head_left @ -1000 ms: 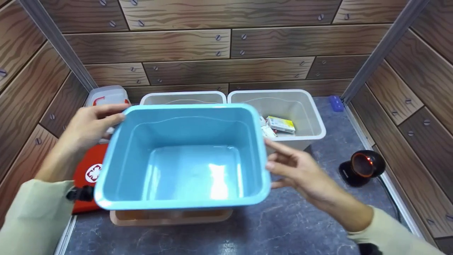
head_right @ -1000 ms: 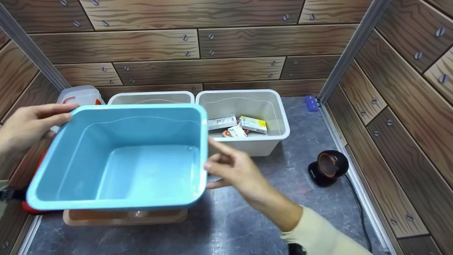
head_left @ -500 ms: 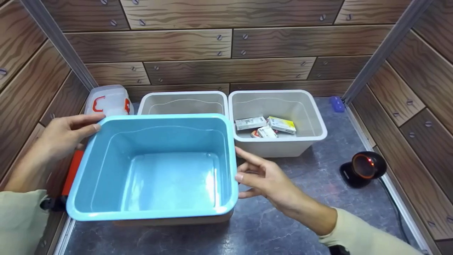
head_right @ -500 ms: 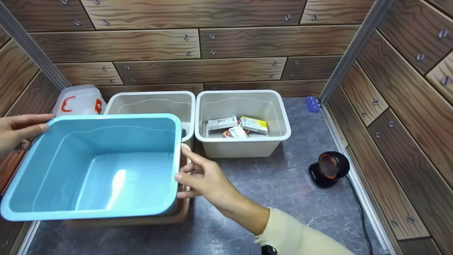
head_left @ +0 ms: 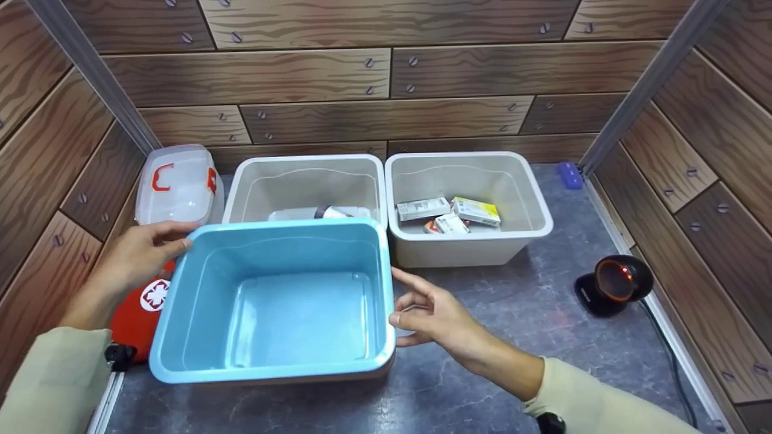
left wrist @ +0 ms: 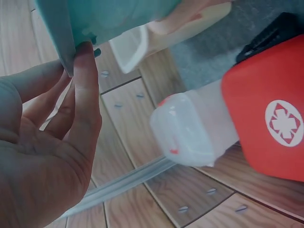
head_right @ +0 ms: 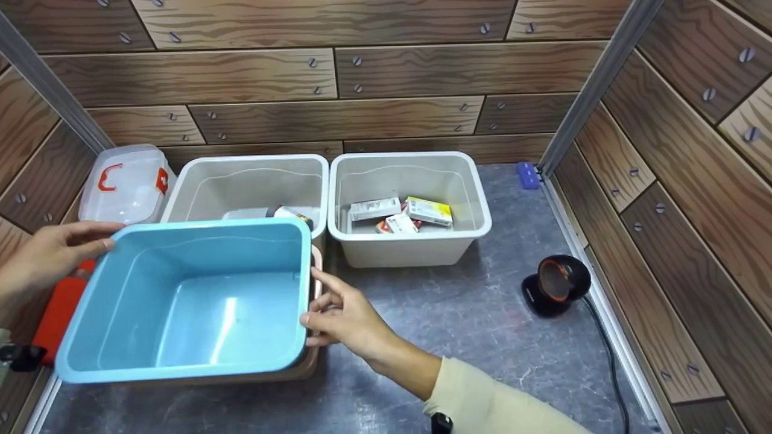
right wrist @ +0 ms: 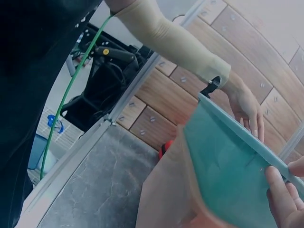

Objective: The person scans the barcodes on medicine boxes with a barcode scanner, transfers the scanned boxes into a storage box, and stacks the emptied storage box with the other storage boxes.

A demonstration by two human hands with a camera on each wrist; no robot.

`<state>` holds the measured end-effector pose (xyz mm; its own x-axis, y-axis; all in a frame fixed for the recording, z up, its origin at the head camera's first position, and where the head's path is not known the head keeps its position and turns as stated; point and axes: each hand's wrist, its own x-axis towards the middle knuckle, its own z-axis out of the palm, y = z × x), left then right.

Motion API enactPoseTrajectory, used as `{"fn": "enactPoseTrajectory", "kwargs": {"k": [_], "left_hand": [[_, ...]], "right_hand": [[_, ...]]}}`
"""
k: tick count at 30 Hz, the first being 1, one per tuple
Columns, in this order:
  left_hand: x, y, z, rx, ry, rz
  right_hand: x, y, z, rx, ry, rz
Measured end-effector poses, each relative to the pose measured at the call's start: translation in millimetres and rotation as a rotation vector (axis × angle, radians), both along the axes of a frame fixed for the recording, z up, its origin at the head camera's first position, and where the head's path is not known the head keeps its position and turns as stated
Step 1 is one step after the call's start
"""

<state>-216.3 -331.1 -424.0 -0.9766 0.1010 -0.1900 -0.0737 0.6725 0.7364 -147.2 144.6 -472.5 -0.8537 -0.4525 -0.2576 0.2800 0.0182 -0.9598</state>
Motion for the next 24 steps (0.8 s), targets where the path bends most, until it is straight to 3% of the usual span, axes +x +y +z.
{"fn": "enactPoseTrajectory", "kwargs": {"k": [12,24], "left_hand": [[-2.6,6.4,-33.0,-0.066,-0.02,0.006],[-2.8,11.3,-49.5,-0.07,-0.018,0.04]], "right_hand": [[0.5,0.9,-32.9,-0.006,-0.06,-0.015],[-1.9,0.3,-37.0,0.108,0.011,-0.014]]}}
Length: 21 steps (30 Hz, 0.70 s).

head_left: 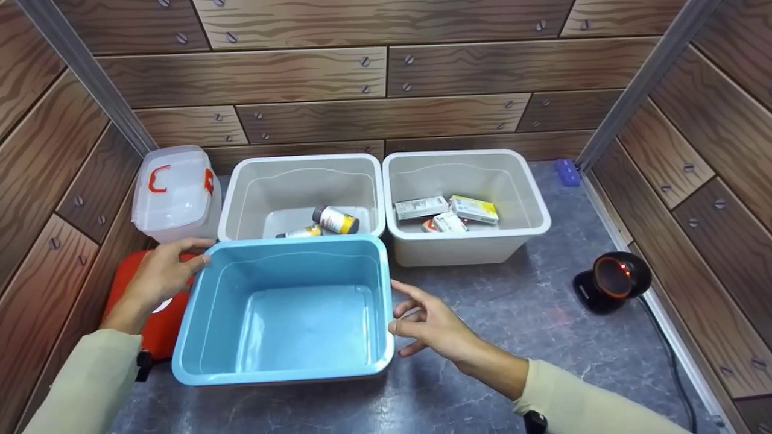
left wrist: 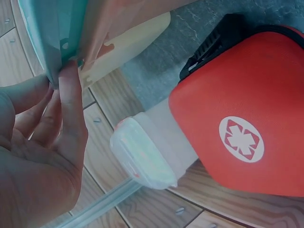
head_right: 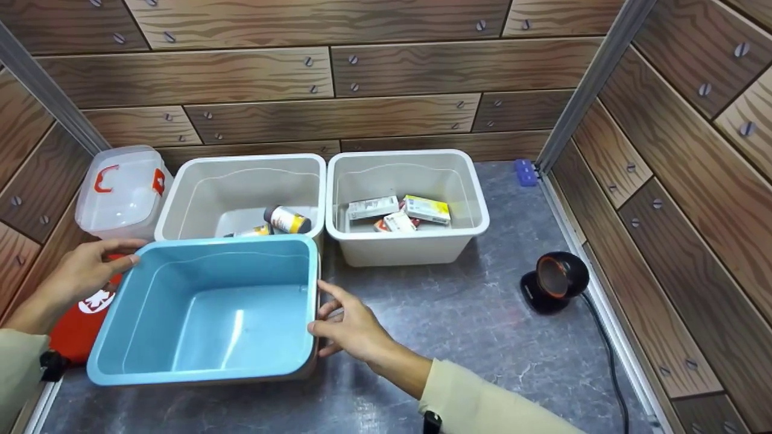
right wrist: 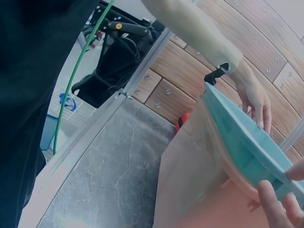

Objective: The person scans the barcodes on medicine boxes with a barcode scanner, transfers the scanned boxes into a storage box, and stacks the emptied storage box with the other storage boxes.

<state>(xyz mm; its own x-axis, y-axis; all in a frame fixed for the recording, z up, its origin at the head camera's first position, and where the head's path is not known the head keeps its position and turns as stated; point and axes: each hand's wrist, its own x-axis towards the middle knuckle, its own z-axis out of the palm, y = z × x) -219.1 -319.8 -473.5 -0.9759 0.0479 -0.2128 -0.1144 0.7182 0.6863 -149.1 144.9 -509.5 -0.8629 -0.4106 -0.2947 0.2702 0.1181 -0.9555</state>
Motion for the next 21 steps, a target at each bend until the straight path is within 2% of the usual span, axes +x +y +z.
{"fn": "enactPoseTrajectory", "kwargs": {"k": [6,9,13,17,21], "left_hand": [[-3.2,-4.4,-0.3,0.029,-0.007,-0.018],[-5.6,-4.0,0.9,0.045,-0.034,-0.018],[-8.3,0.7,7.6,-0.031,-0.042,-0.02],[-15.3,17.8,18.9,-0.145,0.078,-0.006],[-30.3,44.4,33.3,-0.199,0.234,0.008]], "right_hand": [[-1.1,0.8,-5.9,0.015,0.012,0.012],[-1.6,2.8,-7.7,0.022,0.02,0.022],[-5.6,6.8,-7.7,0.04,0.034,0.024],[-20.7,18.9,-1.1,0.091,0.093,-0.023],[-49.5,39.1,18.2,0.155,0.165,-0.102]]}}
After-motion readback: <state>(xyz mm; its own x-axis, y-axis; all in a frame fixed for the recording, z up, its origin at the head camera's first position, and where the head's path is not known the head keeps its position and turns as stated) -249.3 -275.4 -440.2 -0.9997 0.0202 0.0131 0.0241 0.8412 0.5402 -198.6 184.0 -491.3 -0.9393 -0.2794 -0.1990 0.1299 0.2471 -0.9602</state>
